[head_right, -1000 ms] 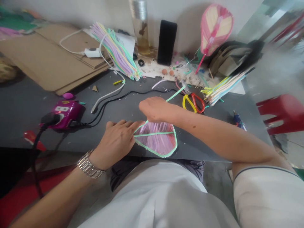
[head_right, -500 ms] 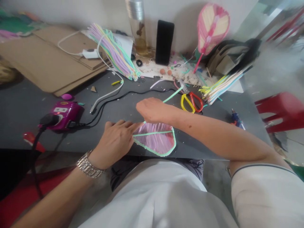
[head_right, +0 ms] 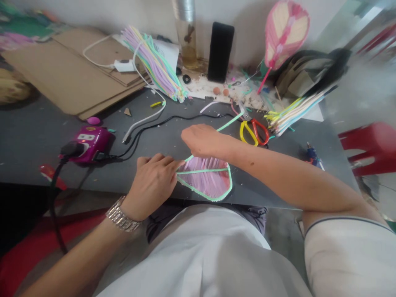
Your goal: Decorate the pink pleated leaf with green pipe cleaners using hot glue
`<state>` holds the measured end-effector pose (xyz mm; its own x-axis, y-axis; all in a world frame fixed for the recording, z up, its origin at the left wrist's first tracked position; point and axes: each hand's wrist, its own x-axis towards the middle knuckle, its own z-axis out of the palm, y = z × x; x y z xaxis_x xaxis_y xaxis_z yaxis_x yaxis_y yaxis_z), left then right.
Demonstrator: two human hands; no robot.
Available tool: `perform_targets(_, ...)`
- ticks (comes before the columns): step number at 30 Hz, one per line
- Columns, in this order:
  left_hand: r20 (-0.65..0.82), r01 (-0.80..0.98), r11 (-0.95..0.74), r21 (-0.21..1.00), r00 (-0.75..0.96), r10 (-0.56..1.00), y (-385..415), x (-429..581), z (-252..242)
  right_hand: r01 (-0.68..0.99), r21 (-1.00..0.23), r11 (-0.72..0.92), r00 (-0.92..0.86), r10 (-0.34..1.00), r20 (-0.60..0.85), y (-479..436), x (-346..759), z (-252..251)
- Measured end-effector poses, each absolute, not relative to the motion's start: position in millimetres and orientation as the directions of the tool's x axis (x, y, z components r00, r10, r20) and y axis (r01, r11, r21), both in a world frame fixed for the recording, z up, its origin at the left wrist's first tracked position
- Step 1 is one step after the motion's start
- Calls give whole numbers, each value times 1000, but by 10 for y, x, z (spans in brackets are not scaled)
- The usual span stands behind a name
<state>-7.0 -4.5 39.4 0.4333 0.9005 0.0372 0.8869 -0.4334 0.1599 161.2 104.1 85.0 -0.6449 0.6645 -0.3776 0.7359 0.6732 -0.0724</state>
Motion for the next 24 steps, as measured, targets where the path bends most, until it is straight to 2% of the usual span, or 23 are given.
perform_targets(11,57,890,-434,137,431,901,-89,-81,394,751,-64,657,-624,675,-395,1035,1625,862)
perform_targets(19,-1,906,-381,182,388,922,-46,-73,407,747,-82,660,-639,678,-362,1038,1651,821)
perform_targets(24,-20,905,-377,198,388,921,-38,-78,405,760,-90,644,-622,678,-392,1020,1641,863)
